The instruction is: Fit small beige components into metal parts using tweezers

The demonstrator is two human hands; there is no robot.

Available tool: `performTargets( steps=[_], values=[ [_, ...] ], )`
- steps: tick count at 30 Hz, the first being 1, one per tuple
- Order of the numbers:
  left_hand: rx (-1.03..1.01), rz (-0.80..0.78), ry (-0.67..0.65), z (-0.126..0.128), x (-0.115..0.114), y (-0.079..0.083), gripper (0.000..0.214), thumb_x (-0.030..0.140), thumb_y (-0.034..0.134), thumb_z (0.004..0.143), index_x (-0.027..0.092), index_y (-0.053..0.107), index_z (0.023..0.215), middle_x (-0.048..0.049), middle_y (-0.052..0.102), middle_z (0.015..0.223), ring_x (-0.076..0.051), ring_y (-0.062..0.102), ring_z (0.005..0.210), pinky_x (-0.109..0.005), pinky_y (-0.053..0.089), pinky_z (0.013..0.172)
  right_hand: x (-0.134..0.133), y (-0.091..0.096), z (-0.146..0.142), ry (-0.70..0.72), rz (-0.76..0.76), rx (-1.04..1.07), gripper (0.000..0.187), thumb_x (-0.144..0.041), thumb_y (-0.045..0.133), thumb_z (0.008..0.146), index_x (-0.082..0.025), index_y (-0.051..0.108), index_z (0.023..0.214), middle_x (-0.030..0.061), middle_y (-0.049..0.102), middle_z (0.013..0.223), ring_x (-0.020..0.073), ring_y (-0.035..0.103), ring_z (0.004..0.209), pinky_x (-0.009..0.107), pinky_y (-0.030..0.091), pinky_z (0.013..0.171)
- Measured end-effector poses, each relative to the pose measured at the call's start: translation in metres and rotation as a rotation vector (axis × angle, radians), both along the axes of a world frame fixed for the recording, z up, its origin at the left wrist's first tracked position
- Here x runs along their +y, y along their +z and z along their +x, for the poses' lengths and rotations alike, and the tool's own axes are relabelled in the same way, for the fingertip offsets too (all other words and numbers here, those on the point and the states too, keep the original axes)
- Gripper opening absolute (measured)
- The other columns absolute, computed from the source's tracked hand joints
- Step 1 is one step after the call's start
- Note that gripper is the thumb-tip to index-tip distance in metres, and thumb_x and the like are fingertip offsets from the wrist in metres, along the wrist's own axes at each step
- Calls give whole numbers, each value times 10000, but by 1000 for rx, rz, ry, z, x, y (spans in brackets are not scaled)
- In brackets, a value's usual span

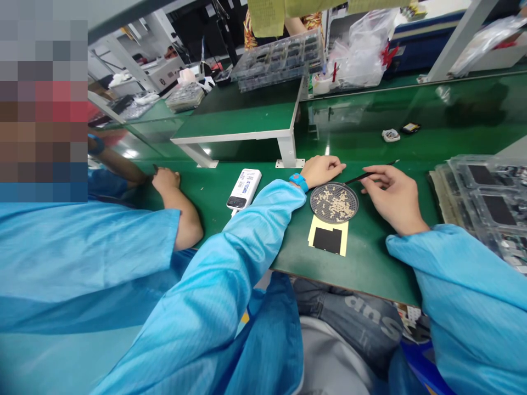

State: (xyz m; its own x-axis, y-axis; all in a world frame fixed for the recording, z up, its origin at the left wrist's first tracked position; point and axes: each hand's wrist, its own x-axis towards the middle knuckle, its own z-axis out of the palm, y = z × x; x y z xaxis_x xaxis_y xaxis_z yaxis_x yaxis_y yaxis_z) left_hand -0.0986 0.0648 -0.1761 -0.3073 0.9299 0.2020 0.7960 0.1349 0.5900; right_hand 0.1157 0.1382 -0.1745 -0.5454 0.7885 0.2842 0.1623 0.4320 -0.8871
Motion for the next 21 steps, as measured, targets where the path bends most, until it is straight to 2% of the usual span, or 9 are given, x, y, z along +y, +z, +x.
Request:
performTargets(
  steps=[21],
  values=[
    [18, -27, 7, 1, -1, 3, 366, 504, 549, 1025, 244, 748, 861, -23, 739, 866, -197, 633, 815, -327, 366, 706, 0, 1, -1, 6, -10, -7, 318, -276, 763, 834, -198, 777, 1142, 69, 789, 907, 183, 759, 705, 321, 623, 713]
  ],
)
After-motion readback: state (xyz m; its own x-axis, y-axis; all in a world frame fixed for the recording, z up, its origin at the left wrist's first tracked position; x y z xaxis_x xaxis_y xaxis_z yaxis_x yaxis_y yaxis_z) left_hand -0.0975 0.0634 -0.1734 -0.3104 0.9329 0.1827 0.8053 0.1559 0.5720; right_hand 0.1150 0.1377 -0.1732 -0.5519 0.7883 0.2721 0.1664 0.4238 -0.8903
